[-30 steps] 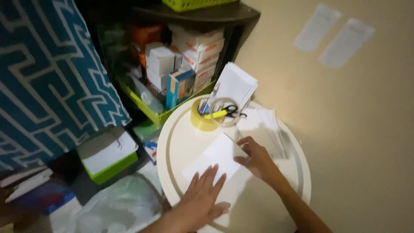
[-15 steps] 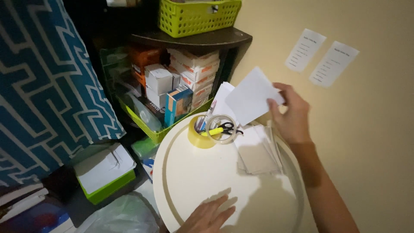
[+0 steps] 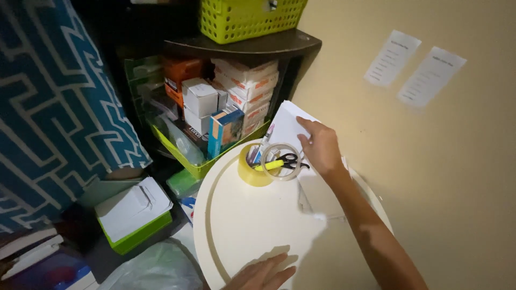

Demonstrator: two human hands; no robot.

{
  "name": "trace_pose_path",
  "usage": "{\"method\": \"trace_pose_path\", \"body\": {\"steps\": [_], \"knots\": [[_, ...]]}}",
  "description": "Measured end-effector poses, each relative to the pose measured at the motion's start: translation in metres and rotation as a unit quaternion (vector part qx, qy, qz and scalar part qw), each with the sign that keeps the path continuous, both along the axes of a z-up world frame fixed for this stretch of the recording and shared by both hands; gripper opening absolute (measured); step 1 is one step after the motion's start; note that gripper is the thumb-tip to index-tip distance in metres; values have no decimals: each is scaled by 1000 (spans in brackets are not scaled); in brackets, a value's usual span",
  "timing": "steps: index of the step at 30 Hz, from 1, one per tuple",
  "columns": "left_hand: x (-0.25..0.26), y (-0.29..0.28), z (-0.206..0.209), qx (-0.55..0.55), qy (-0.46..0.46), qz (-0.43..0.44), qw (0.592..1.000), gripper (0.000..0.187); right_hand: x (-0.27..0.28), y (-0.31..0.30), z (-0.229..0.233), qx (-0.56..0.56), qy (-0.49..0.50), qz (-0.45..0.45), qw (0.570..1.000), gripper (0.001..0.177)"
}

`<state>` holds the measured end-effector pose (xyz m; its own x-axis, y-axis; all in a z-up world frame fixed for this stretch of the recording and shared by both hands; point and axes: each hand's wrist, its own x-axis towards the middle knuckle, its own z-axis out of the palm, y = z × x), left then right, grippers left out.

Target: The person is folding small sheets of white paper and using double-sided tape to construct envelopes on a round table.

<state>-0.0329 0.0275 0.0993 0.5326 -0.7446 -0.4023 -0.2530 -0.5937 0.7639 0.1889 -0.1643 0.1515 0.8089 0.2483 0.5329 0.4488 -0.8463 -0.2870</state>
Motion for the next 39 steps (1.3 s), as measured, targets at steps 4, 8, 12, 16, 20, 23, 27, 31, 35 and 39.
{"method": "trace_pose_path", "body": {"steps": [4, 8, 12, 16, 20, 23, 27, 31, 35, 39], "knots": [[1, -10, -73, -46, -120, -27, 991, 53, 15, -9, -15, 25, -54, 25, 998, 38], [-5, -15, -93, -173, -403, 22, 899, 45, 21, -21, -30, -45, -107, -41, 992, 43], [1, -9, -93, -213, -369, -13, 905, 49, -35, -24, -7, 42, -105, -26, 993, 44], [4, -7, -88, -227, -401, -19, 887, 57, -50, -69, -30, 108, -145, -43, 983, 29], [5, -12, -87, -183, -356, -25, 916, 68, -58, -111, -69, -31, 41, -193, 980, 39], [4, -18, -91, -155, -342, -34, 926, 66, -66, -123, -85, -61, 202, -266, 941, 49], [2, -23, -91, -153, -346, -34, 925, 60, -63, -133, -91, -62, 247, -283, 925, 45], [3, -22, -77, -145, -306, -42, 940, 58, -62, -141, -98, 0, 178, -282, 943, 40], [4, -20, -71, -144, -269, -54, 951, 56, -67, -137, -93, 37, 214, -283, 934, 19], [6, -20, -36, -62, -166, -49, 983, 54, -59, -154, -104, 175, 211, -228, 934, 19]]}}
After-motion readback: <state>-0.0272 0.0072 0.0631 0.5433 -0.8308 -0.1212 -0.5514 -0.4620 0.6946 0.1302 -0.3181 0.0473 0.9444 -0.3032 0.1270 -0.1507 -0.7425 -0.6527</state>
